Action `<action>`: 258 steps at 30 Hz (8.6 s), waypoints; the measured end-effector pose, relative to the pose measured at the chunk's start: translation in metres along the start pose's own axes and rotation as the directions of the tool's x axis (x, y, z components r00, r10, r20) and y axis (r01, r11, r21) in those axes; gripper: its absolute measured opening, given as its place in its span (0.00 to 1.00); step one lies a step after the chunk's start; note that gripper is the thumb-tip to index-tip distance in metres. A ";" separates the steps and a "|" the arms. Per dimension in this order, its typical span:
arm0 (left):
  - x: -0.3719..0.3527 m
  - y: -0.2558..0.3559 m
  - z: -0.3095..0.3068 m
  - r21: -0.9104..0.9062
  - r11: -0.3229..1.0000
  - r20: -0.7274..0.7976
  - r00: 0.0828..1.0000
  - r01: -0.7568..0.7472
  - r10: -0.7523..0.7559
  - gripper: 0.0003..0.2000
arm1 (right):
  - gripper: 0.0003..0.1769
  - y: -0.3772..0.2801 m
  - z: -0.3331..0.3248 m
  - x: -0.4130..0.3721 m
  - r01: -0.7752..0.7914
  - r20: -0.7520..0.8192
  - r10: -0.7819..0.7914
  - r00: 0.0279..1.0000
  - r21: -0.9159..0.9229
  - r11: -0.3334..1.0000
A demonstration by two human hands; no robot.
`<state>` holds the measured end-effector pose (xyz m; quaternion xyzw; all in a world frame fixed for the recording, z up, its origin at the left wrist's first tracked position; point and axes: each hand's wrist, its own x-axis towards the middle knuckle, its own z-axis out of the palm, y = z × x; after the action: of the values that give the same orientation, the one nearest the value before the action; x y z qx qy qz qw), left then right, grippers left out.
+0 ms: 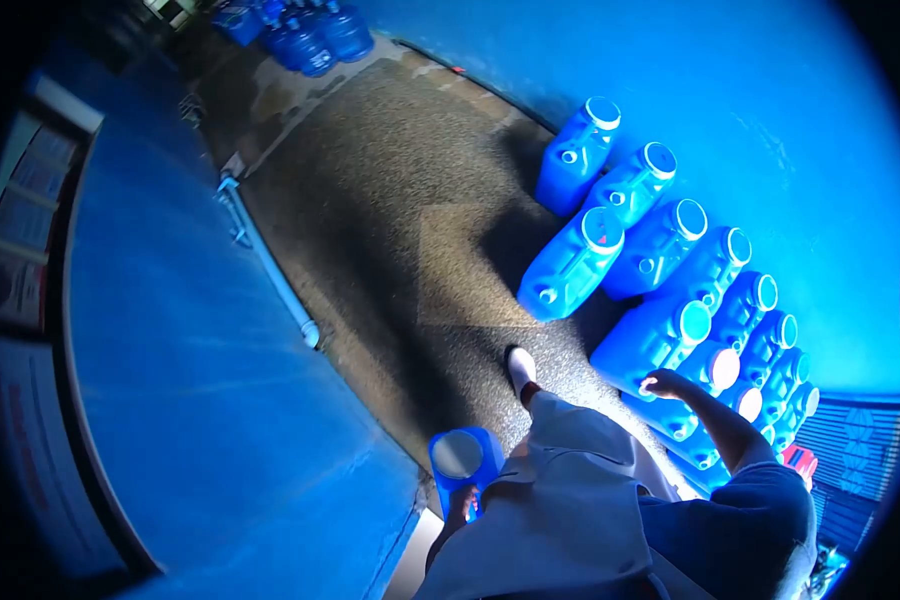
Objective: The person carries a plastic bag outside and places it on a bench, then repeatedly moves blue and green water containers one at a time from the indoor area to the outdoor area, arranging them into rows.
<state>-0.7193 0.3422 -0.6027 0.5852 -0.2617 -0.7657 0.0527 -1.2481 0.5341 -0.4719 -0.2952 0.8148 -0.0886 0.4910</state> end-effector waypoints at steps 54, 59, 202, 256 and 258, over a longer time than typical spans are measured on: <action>0.180 0.383 0.311 0.830 0.264 0.287 0.782 -0.492 0.553 0.33 | 0.42 -0.096 -0.184 0.286 -0.125 -0.397 0.171 0.902 0.139 0.982; 0.041 0.278 0.123 0.811 0.577 -0.196 0.884 -0.097 0.424 0.27 | 0.25 -0.134 -0.072 0.217 0.093 -0.159 -0.105 0.982 -0.084 0.992; -0.317 -0.294 -0.354 0.841 0.510 0.072 0.971 -0.183 0.230 0.09 | 0.14 -0.049 0.349 -0.253 0.186 0.236 -0.086 0.968 -0.446 0.875; 0.501 0.692 0.452 0.907 0.288 0.171 0.894 -0.306 0.413 0.09 | 0.44 -0.158 -0.048 0.389 0.039 -0.413 0.853 0.318 0.905 0.424; 0.524 0.713 0.483 0.911 0.219 0.249 0.891 -0.348 0.380 0.09 | 0.40 -0.137 -0.027 0.409 0.100 -0.474 0.850 0.230 0.880 0.463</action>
<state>-1.4887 -0.3086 -0.6421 0.4369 -0.7839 -0.4258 -0.1157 -1.3574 0.1874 -0.7048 0.3008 0.8500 -0.4317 0.0256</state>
